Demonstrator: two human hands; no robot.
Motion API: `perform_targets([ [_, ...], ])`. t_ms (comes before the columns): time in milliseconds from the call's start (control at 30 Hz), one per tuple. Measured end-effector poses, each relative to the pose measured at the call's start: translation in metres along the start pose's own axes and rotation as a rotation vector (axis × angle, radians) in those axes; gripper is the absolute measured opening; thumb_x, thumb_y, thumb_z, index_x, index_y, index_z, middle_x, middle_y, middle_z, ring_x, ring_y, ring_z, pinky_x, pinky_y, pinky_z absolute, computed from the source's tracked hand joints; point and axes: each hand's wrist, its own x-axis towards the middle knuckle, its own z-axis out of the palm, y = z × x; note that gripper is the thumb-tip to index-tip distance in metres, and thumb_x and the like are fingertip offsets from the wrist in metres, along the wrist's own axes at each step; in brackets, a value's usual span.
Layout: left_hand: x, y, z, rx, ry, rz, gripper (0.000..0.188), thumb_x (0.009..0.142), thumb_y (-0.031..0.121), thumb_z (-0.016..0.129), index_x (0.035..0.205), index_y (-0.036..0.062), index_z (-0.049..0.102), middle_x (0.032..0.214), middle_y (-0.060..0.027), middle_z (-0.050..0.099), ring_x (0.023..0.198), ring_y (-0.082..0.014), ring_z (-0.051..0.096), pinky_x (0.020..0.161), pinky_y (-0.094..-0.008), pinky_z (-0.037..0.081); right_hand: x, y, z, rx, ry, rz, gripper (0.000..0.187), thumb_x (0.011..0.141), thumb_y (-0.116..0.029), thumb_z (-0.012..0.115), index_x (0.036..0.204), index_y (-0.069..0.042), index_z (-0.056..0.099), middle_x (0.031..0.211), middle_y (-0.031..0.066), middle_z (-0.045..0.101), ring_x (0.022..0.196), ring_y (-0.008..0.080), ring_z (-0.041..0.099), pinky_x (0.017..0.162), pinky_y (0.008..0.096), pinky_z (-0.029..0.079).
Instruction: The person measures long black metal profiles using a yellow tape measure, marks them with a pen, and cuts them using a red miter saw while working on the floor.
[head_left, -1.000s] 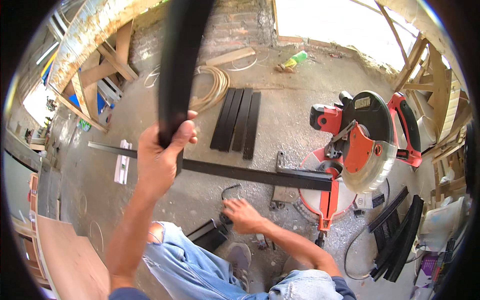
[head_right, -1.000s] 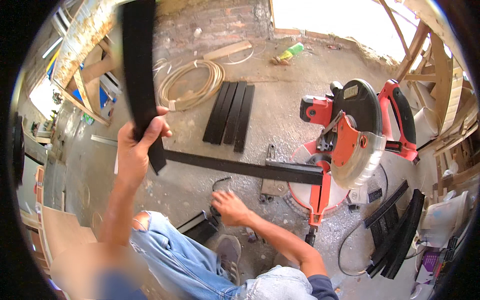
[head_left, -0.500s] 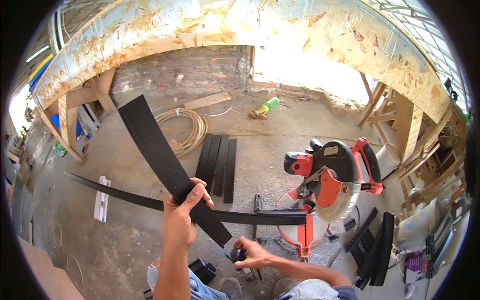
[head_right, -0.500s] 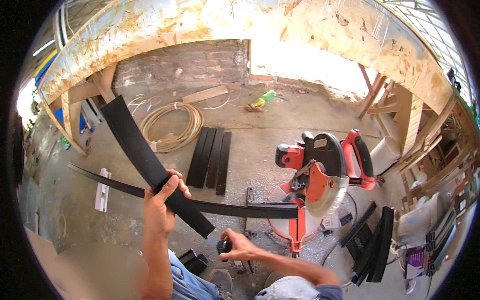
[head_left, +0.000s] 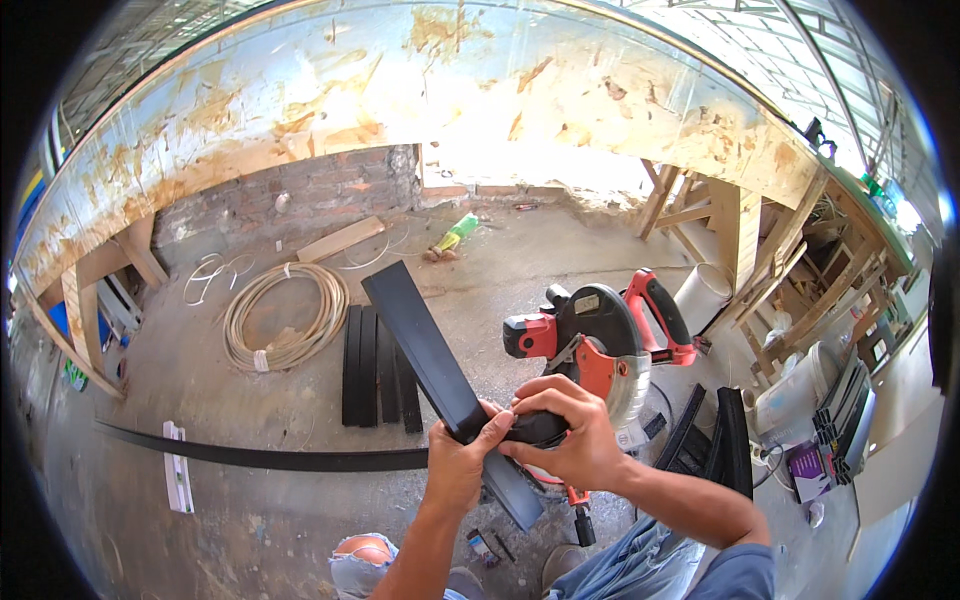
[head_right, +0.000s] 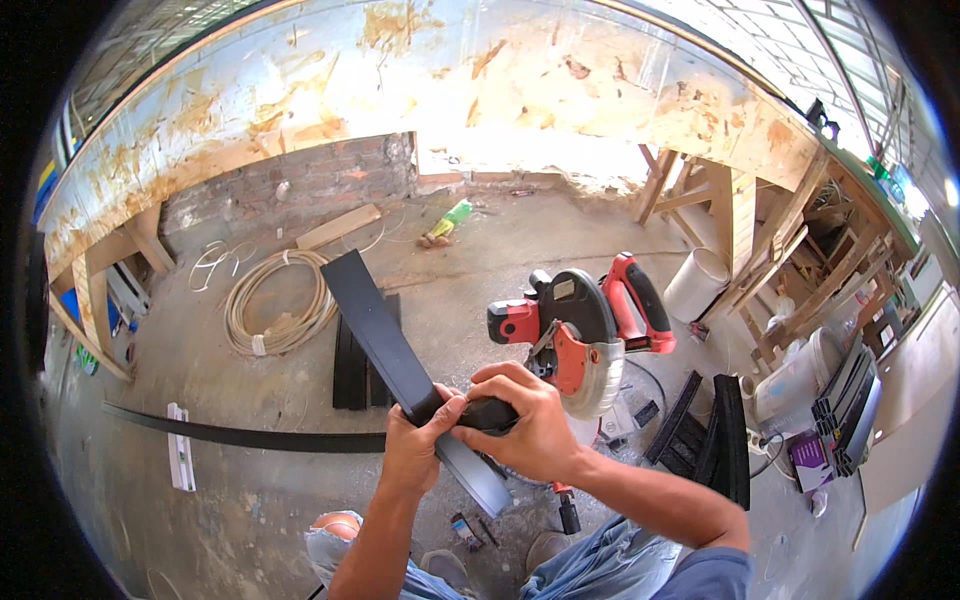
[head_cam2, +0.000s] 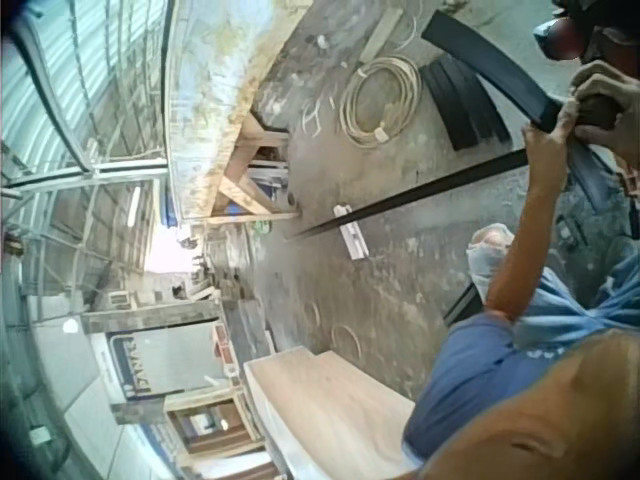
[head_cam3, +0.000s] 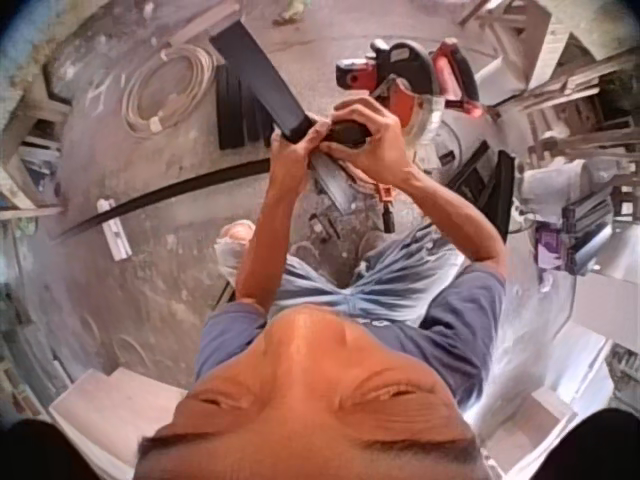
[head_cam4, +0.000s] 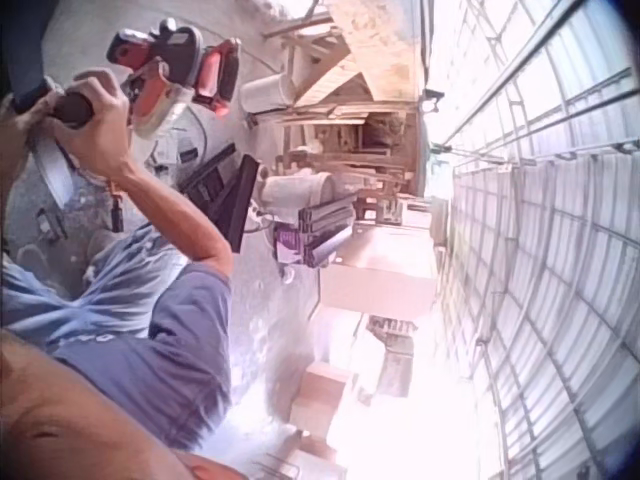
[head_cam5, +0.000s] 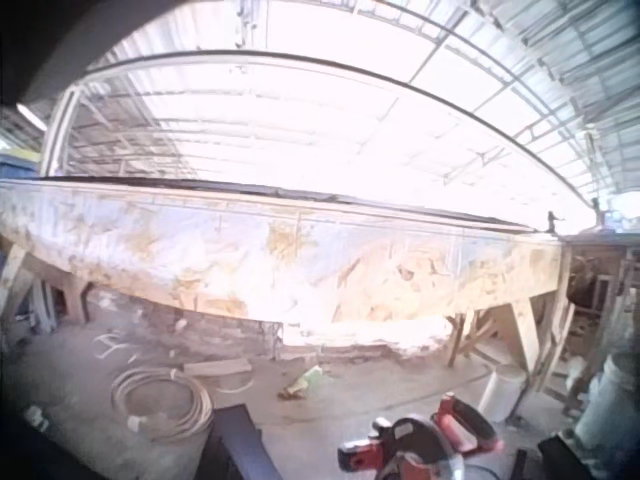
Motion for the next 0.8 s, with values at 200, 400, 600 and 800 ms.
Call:
perform_targets([
  [200, -0.001, 0.004, -0.009, 0.134, 0.031, -0.010, 0.011, 0.085, 0.006, 0.078, 0.088, 0.0024, 0.068, 0.086, -0.0018, 0.068, 0.080, -0.0114, 0.063, 0.074, -0.0260, 0.049, -0.011, 0.013, 0.015, -0.002, 0.057, 0.000, 0.043, 0.069, -0.012, 0.088, 0.107, -0.003, 0.070, 0.116, 0.0151, 0.067, 0.103, 0.0280, 0.069, 0.087, 0.0379, 0.057],
  [400, -0.002, 0.005, -0.006, 0.111, -0.013, -0.044, 0.011, 0.085, 0.006, 0.078, 0.088, 0.0022, 0.068, 0.090, -0.0053, 0.068, 0.077, -0.0130, 0.063, 0.070, -0.0262, 0.051, -0.018, 0.024, 0.016, -0.027, 0.205, 0.003, 0.045, 0.072, -0.014, 0.087, 0.112, -0.002, 0.069, 0.120, 0.0158, 0.068, 0.105, 0.0267, 0.070, 0.086, 0.0353, 0.059],
  [600, -0.001, 0.003, 0.001, 0.174, -0.011, 0.017, 0.014, 0.082, 0.000, 0.079, 0.087, 0.0032, 0.066, 0.090, -0.0041, 0.066, 0.075, -0.0127, 0.062, 0.069, -0.0252, 0.050, -0.022, 0.032, 0.017, -0.023, 0.204, -0.113, 0.043, 0.072, -0.014, 0.088, 0.110, -0.003, 0.070, 0.118, 0.0161, 0.068, 0.105, 0.0275, 0.070, 0.088, 0.0371, 0.058],
  [800, 0.008, 0.011, -0.006, 0.352, 0.053, 0.050, 0.018, 0.078, -0.002, 0.080, 0.086, 0.0054, 0.066, 0.080, -0.0004, 0.065, 0.072, -0.0118, 0.062, 0.069, -0.0251, 0.050, -0.023, 0.032, 0.004, 0.006, 0.031, 0.001, 0.047, 0.079, -0.016, 0.082, 0.120, -0.002, 0.064, 0.109, 0.0178, 0.067, 0.096, 0.0313, 0.070, 0.080, 0.0394, 0.057],
])
